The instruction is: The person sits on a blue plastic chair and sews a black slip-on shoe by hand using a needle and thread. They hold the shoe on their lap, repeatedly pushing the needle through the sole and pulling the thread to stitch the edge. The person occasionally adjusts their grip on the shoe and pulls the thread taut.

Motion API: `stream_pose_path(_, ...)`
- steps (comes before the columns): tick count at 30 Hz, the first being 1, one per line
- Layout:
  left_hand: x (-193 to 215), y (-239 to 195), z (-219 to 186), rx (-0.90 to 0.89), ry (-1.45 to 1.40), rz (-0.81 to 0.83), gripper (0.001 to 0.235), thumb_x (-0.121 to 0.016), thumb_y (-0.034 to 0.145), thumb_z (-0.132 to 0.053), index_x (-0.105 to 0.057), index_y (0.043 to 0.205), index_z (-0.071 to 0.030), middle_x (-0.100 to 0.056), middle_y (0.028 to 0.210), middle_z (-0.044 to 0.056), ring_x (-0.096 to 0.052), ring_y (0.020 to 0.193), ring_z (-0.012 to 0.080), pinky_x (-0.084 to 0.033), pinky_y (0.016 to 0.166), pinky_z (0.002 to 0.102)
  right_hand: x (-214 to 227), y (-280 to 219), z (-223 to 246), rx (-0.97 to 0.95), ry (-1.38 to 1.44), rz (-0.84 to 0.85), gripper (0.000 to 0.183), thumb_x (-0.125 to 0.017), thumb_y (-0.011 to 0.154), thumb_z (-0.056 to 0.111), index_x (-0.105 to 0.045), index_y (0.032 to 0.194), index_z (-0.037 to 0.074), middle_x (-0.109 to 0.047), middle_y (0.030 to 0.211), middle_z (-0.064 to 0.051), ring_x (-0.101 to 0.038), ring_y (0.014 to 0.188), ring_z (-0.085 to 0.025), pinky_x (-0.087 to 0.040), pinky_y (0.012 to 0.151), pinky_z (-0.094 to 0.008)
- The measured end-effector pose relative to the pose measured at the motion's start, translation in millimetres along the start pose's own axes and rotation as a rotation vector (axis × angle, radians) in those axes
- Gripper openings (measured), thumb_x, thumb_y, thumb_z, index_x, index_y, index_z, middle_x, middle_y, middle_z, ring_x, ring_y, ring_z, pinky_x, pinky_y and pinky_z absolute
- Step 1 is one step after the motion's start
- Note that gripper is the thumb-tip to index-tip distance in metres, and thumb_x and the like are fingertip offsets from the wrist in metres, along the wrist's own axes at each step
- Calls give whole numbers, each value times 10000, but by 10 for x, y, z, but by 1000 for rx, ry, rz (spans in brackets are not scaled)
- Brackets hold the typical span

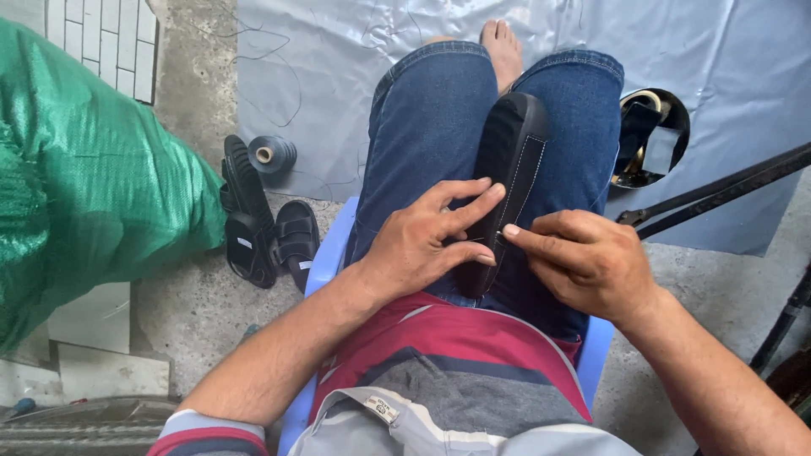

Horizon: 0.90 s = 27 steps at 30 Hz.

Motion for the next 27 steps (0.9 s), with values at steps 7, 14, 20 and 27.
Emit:
stream_pose_path(7,-97,31,-31,-8,62,-38,639,-706,742,-391,-437,1313,-299,-540,1215,56,-679,739,222,-577,646,363,18,-25,-28,-6,-63,-46,213,-710,667,51,-715,870,115,-649,790,-40,-651,784,-232,-509,597,-338)
stream_pose_path(14,-78,-101,17,67,155,0,505,-610,840,-364,-404,1297,-297,-504,1187,-1,-640,880,148,-528,729,319,102,-10,141,58,-200,-15,192,-665,841,101,-653,1027,145,-645,899,-2,-613,743,-140,-476,619,-258)
stream_pose_path(20,187,-225,106,188,94,204,80,-594,801,-217,-662,841,-202,-583,903,25,-598,791,147,-452,688,271,83,33,162,39,-253,90,215,-631,856,163,-640,1070,185,-641,912,20,-606,728,-150,-466,566,-284)
stream_pose_path(27,-153,-143,-55,392,-748,234,78,-604,840,-155,-644,904,-134,-611,974,25,-608,641,109,-454,439,175,33,63,129,37,-232,157,272,-621,827,165,-618,1097,195,-611,888,22,-601,699,-176,-464,528,-304)
Point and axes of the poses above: each hand's wrist, its own y-axis towards the middle knuckle, its own x-axis out of the back of the hand, z = x × y, the point moved 10 cm from there along y, towards the middle knuckle
